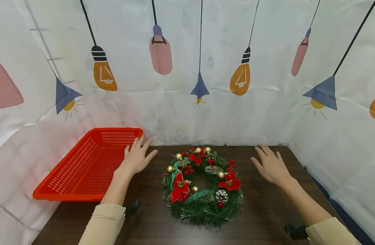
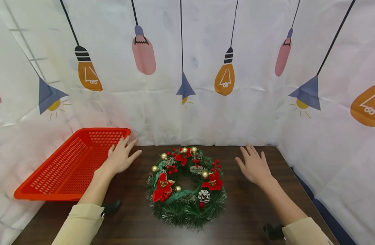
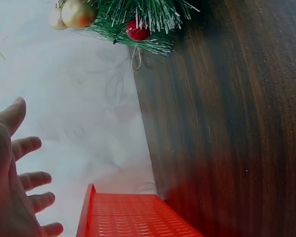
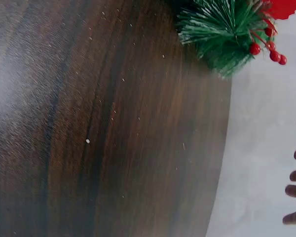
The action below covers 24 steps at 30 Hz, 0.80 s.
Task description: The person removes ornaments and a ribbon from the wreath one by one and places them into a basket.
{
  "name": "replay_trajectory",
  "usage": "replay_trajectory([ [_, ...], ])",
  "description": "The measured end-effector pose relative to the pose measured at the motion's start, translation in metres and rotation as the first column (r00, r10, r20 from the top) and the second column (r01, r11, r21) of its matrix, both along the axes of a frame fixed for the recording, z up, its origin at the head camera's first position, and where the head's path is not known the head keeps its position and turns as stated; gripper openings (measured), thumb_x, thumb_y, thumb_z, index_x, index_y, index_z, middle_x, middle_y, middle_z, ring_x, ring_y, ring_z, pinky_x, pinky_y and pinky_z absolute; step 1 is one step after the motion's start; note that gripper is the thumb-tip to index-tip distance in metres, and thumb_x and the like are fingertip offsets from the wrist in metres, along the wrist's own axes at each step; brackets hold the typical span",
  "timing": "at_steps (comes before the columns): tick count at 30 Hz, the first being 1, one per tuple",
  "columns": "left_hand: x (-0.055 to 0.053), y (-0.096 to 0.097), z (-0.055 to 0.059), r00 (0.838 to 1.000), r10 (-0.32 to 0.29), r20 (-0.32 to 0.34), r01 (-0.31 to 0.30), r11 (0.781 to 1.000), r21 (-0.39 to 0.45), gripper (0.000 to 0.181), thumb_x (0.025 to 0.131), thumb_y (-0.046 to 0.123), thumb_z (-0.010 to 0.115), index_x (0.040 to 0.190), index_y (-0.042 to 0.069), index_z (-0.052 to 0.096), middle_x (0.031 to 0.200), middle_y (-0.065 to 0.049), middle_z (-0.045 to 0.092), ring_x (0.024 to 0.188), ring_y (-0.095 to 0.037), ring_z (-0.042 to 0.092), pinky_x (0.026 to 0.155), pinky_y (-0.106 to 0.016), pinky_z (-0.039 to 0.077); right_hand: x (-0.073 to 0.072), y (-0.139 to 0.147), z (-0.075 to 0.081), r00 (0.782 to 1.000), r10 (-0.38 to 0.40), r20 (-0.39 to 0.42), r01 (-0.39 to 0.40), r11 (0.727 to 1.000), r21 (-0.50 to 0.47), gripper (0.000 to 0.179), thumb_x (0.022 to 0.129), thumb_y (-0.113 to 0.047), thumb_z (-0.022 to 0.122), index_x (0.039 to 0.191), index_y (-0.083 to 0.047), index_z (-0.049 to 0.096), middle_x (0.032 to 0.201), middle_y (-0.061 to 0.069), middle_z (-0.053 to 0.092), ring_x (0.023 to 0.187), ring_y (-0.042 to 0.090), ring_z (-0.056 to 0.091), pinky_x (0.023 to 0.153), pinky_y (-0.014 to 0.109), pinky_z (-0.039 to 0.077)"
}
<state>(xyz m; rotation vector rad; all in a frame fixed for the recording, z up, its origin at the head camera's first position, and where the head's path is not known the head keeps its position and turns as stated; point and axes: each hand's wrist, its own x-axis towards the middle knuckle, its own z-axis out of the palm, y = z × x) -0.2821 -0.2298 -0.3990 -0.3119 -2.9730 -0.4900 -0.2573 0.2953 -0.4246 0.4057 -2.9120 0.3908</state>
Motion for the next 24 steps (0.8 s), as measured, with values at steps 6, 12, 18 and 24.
replay_trajectory([
  [6,0.009,0.005,-0.002,0.996,-0.035,-0.083,0.036,0.999,0.008,0.061,0.105,0.043,0.056,0.152,0.005,0.048,0.16,-0.03,0.026,0.147,-0.049,0.021,0.11,-0.074,0.013,0.011,-0.009,-0.002,0.993,0.048,-0.112,-0.049,0.999,-0.006,0.051,0.108,-0.03,0.056,0.141,0.008,0.053,0.141,0.032,0.053,0.13,0.051,0.049,0.107,0.068,0.035],
  [12,0.019,0.015,-0.01,0.981,-0.099,-0.169,0.103,0.995,0.017,0.042,0.102,0.032,0.065,0.137,0.008,0.062,0.152,-0.028,0.04,0.14,-0.048,0.034,0.105,-0.072,0.024,0.023,-0.026,-0.004,0.983,0.086,-0.165,-0.094,0.995,-0.04,0.044,0.107,-0.03,0.058,0.134,0.005,0.06,0.131,0.025,0.062,0.121,0.045,0.058,0.097,0.06,0.048],
  [18,0.031,0.03,-0.014,0.953,-0.162,-0.258,0.187,0.979,0.075,0.029,0.099,0.025,0.071,0.124,0.011,0.07,0.142,-0.021,0.052,0.129,-0.043,0.048,0.103,-0.068,0.031,0.039,-0.047,-0.004,0.971,0.128,-0.203,-0.145,0.987,-0.07,0.04,0.106,-0.028,0.06,0.133,0.001,0.063,0.133,0.021,0.061,0.123,0.041,0.058,0.095,0.058,0.05],
  [24,0.042,0.046,-0.015,0.929,-0.217,-0.298,0.269,0.953,0.143,0.022,0.097,0.02,0.074,0.117,0.011,0.073,0.129,-0.015,0.06,0.119,-0.038,0.056,0.1,-0.066,0.037,0.053,-0.063,-0.004,0.964,0.164,-0.211,-0.185,0.979,-0.088,0.041,0.104,-0.027,0.064,0.136,-0.001,0.063,0.138,0.02,0.059,0.126,0.039,0.057,0.095,0.056,0.051],
])
